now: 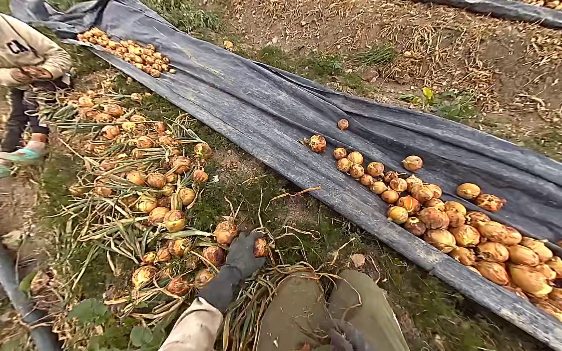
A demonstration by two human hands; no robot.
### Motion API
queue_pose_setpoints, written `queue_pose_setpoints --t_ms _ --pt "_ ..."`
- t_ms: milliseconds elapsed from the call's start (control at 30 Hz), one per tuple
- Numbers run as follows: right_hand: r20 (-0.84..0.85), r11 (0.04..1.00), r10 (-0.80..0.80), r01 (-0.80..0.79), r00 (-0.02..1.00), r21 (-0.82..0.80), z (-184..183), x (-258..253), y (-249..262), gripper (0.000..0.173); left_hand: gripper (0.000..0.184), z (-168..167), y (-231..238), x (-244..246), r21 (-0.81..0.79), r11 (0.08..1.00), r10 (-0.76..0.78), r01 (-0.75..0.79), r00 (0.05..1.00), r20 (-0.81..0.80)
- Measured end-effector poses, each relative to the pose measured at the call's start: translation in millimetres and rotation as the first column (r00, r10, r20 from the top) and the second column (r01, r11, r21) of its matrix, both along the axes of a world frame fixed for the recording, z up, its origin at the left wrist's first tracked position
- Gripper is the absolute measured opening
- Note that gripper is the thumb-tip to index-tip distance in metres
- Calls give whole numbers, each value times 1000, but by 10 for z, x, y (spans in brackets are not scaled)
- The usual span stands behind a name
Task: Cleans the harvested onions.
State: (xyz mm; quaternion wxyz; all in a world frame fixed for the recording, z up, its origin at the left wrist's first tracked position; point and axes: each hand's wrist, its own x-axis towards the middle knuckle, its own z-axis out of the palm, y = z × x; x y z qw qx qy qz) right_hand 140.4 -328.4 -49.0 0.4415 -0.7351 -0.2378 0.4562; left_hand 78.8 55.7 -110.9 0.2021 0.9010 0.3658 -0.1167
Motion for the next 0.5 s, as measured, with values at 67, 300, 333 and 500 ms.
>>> queue_pose_setpoints --t_ms 67,300,333,500 --pt "187 997 64 -71 980 31 116 31 112 47 88 346 -298 -247 -175 981 115 -79 971 211" --pt "76 966 -12 -8 997 259 277 3 710 57 94 1364 -1373 -731 -476 876 258 77 760 597" --pt "-12 942 -66 66 998 329 289 -96 720 55 93 1419 -1470 -760 -445 887 194 121 777 599" --pt "42 954 -107 91 993 285 590 -290 615 48 89 1665 -1714 -951 -352 893 -146 282 919 367"
